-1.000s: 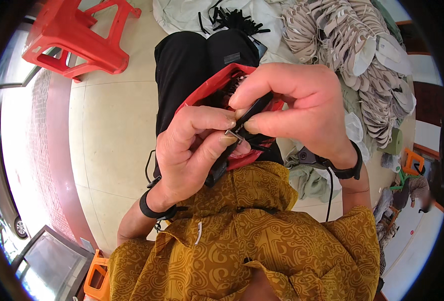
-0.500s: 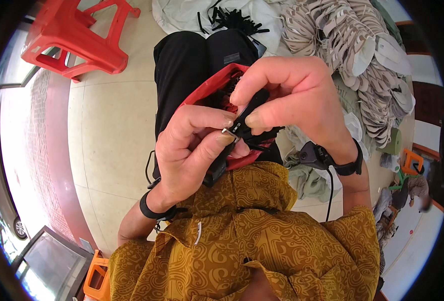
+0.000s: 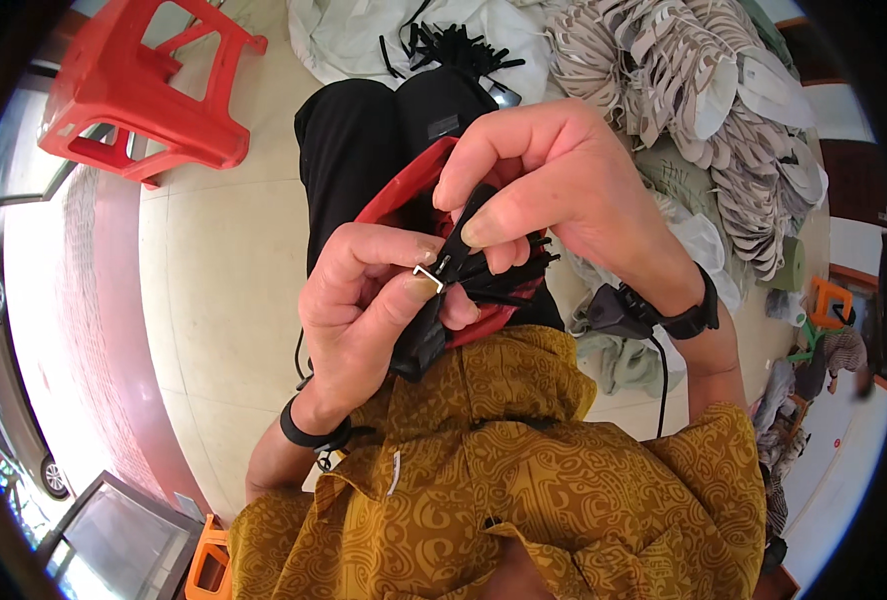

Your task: The person threads a strap through a buckle by hand, pulls it tight, and places the finished piece into a red bag, repeating the process for a second set.

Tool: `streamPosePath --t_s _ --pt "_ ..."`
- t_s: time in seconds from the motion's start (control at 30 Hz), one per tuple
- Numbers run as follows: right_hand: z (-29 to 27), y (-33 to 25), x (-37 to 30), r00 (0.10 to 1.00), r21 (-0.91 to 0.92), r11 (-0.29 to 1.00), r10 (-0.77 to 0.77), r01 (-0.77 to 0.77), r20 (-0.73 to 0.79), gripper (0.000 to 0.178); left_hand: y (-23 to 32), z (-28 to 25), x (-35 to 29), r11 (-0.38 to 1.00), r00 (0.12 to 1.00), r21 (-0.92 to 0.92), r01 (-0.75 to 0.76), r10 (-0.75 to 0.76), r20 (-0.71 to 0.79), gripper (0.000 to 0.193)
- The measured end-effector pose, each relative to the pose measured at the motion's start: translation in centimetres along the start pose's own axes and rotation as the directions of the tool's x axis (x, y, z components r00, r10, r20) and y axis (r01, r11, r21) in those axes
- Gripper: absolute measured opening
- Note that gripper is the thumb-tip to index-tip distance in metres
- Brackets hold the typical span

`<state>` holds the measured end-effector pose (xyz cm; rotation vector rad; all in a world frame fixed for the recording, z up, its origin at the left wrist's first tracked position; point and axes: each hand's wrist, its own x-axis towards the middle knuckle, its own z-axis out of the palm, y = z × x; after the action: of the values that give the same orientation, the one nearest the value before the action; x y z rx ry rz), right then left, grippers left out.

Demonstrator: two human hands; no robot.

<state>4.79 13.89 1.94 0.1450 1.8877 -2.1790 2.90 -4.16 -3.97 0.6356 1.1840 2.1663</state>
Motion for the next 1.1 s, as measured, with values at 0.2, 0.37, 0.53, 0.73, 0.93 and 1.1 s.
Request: streamPosePath --t_s 0.2,0.37,0.53,0.73,0.93,1.1 --pt "-0.21 0.01 -0.1 0.999 -0.006 1.0 0.023 -0.023 -0.022 0.013 0.01 0.08 0.2 0.999 0.999 0.01 0.037 -0.037 0.011 0.013" --pt "-0.18 0.03 -0.08 0.999 0.003 1.0 0.017 -0.017 -0.032 0.013 0.08 -0.02 0.21 0.999 0.999 0.033 0.043 -0.043 0.011 0.013" --pt "0.14 -0.31 0.11 0.999 -0.052 0.998 0.014 -0.016 -0.038 0.011 0.28 0.0 0.35 0.999 1.0 0.045 0.024 -0.025 0.012 0.013" --pt "0.39 -0.44 0.23 0.999 -0.16 0.987 0.007 -0.014 -0.046 0.013 0.42 -0.07 0.38 0.992 1.0 0.123 0.026 -0.025 -0.004 0.015" --pt "0.41 -0.48 0.24 0.999 -0.249 0.968 -0.015 0.004 -0.04 0.017 0.47 -0.07 0.56 0.981 1.0 0.191 -0.021 0.018 0.019 0.017" --pt "0.29 -0.37 0.26 0.998 -0.33 0.944 -0.042 0.028 -0.035 0.016 0.65 0.02 0.68 0.953 0.999 0.302 -0.041 0.041 0.008 0.016"
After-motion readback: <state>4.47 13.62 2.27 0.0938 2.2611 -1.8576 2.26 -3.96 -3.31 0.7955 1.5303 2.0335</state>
